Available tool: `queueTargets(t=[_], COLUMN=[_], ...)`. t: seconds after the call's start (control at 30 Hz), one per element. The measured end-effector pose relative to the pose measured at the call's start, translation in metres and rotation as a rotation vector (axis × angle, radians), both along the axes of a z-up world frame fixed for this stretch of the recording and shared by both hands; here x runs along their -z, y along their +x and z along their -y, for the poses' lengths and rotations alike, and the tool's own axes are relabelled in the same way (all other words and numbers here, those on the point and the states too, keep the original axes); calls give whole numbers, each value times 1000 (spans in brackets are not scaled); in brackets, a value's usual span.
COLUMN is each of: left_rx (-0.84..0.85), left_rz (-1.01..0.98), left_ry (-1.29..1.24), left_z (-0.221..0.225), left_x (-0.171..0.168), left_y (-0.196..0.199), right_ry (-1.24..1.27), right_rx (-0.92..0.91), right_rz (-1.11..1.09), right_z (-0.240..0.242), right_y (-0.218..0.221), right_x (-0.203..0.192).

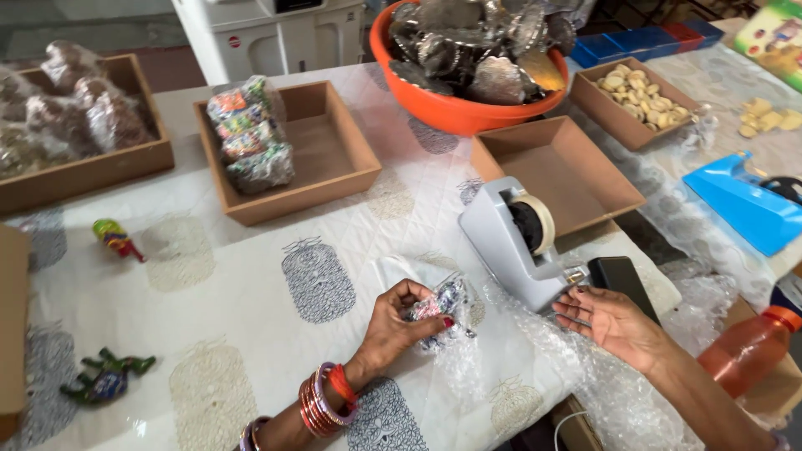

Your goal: Wrap small decorative animal figurines in bubble wrap and secure them with tape.

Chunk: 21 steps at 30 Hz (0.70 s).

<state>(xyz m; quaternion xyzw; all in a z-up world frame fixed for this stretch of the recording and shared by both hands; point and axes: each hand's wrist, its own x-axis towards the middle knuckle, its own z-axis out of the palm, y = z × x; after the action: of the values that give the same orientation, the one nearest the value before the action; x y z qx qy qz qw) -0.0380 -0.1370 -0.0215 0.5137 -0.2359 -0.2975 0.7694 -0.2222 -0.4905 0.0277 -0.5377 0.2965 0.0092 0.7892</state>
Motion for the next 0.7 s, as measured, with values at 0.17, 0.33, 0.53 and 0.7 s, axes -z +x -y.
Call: queueTargets(t=[0.17, 0.33, 0.53, 0.7], left_rx=[3, 55, 78, 86], left_rz=[80, -99, -89, -104], left_ry=[33, -27, -85, -77], left_z=[-5, -9, -8, -13], left_x=[-2, -15, -5, -13], left_y=[7, 6, 8, 5], right_ry=[151, 193, 199, 111], right_rx=[65, 148, 284, 286], right_rz=[51, 143, 272, 198], right_z=[-9, -6, -32, -34], right_y=[4, -1, -2, 1], right_x=[2, 24, 32, 46])
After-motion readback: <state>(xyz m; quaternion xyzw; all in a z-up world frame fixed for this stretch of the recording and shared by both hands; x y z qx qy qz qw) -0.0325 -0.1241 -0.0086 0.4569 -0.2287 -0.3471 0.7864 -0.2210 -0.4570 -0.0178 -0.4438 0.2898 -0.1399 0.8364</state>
